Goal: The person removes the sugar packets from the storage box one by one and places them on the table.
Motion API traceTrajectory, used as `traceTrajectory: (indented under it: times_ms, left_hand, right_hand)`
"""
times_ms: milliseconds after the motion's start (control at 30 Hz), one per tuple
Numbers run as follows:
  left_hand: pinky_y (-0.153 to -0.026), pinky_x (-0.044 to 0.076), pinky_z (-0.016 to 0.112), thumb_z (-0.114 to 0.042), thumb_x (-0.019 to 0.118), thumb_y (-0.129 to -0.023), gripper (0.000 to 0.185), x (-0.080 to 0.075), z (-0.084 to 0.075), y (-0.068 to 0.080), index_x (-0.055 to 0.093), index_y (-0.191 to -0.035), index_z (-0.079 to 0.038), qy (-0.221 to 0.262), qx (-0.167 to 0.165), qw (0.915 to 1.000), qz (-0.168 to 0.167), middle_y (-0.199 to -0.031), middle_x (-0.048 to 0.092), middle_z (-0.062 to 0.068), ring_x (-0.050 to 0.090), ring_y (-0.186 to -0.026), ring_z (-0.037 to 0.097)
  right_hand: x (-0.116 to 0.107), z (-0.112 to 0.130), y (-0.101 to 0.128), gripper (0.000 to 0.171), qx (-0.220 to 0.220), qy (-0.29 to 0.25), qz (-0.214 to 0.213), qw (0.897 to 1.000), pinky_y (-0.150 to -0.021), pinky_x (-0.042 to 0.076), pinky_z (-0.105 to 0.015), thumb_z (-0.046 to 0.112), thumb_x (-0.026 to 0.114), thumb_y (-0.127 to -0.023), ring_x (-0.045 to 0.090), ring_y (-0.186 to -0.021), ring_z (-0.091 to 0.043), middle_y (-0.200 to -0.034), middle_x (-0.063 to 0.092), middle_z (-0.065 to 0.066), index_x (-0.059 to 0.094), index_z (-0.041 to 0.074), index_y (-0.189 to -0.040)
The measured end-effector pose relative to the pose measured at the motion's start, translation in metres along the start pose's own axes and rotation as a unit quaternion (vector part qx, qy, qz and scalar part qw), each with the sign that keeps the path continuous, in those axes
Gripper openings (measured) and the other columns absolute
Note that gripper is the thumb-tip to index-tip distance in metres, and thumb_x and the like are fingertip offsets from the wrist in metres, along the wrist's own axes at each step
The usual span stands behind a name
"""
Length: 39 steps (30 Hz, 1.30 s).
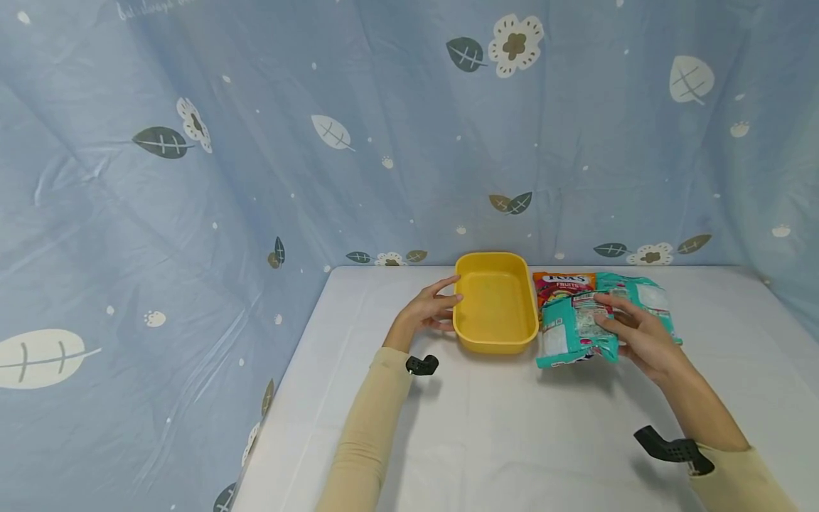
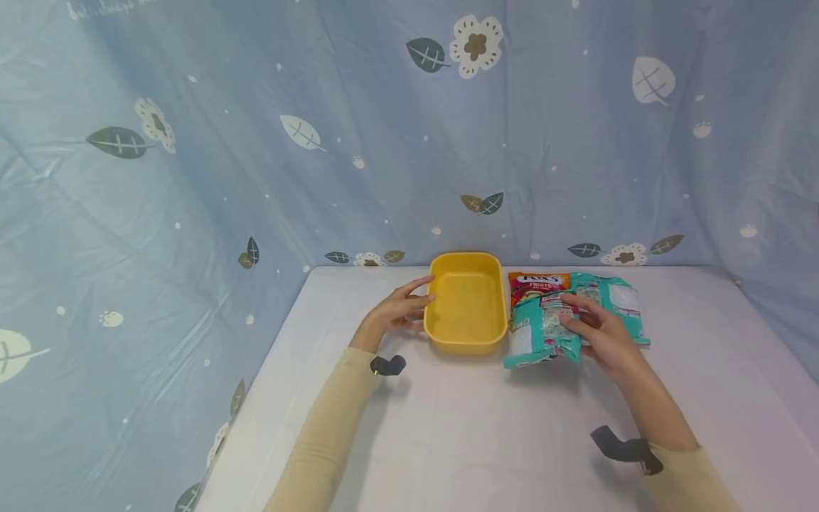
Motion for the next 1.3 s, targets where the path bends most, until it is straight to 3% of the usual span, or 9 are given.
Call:
traceTrajectory:
  times_ms: [200,700,967,1167,1300]
  left_hand:
    - [-0.078,0.063,0.049,-0.029,0.069,-0.093,0.058,0.0,-0.001,0.002,0.046,-0.143,-0.045,-0.004,0.004,1.0,-0.001,-0.139,0.055,0.013,0.069,-0.106,0.032]
    - [-0.084,0.06,0.052,-0.03,0.069,-0.093,0.059,-0.001,-0.001,0.001,0.044,-0.144,-0.045,-0.001,0.001,0.9999,0.012,-0.14,0.053,0.014,0.068,-0.108,0.032]
    - [-0.082,0.061,0.051,-0.03,0.069,-0.093,0.058,-0.002,0.001,0.001,0.045,-0.143,-0.047,-0.005,0.0,0.9999,0.01,-0.143,0.052,0.014,0.068,-0.108,0.032]
    - [-0.077,0.063,0.048,-0.031,0.07,-0.092,0.057,-0.002,0.002,-0.001,0.046,-0.142,-0.048,-0.005,0.005,0.9999,0.009,-0.14,0.054,0.012,0.069,-0.106,0.032]
    - [-0.076,0.063,0.048,-0.031,0.07,-0.092,0.057,-0.002,0.003,-0.001,0.048,-0.141,-0.048,-0.002,0.004,1.0,0.007,-0.139,0.054,0.012,0.07,-0.104,0.031]
  right_hand:
    - [0.0,0.0,0.002,0.06,0.007,-0.006,0.005,1.0,-0.06,0.056,-0.023,0.032,0.058,-0.099,0.065,-0.085,-0.002,-0.117,0.051,0.019,0.034,0.024,-0.153]
    - [0.002,-0.005,0.008,0.056,0.011,-0.014,0.021,1.0,-0.05,0.048,-0.021,0.03,0.058,-0.1,0.061,-0.08,-0.002,-0.118,0.052,0.02,0.037,0.024,-0.151]
    - [0.003,-0.012,0.008,0.054,0.006,-0.013,0.026,1.0,-0.054,0.053,-0.021,0.029,0.057,-0.1,0.061,-0.081,-0.003,-0.118,0.055,0.018,0.039,0.022,-0.15]
    - [0.001,-0.017,0.008,0.056,0.015,0.002,0.025,1.0,-0.067,0.06,-0.025,0.033,0.057,-0.1,0.063,-0.091,-0.002,-0.121,0.05,0.02,0.037,0.026,-0.152]
    - [0.002,-0.019,0.008,0.056,0.015,-0.01,0.03,0.999,-0.064,0.059,-0.024,0.031,0.058,-0.1,0.063,-0.088,-0.003,-0.12,0.051,0.019,0.037,0.025,-0.152]
Point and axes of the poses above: each hand's wrist, its own y-axis away from the middle knuckle, its own x-axis out of the palm, z = x × y, the point moved 2 cm from there along -y, towards the middle knuckle
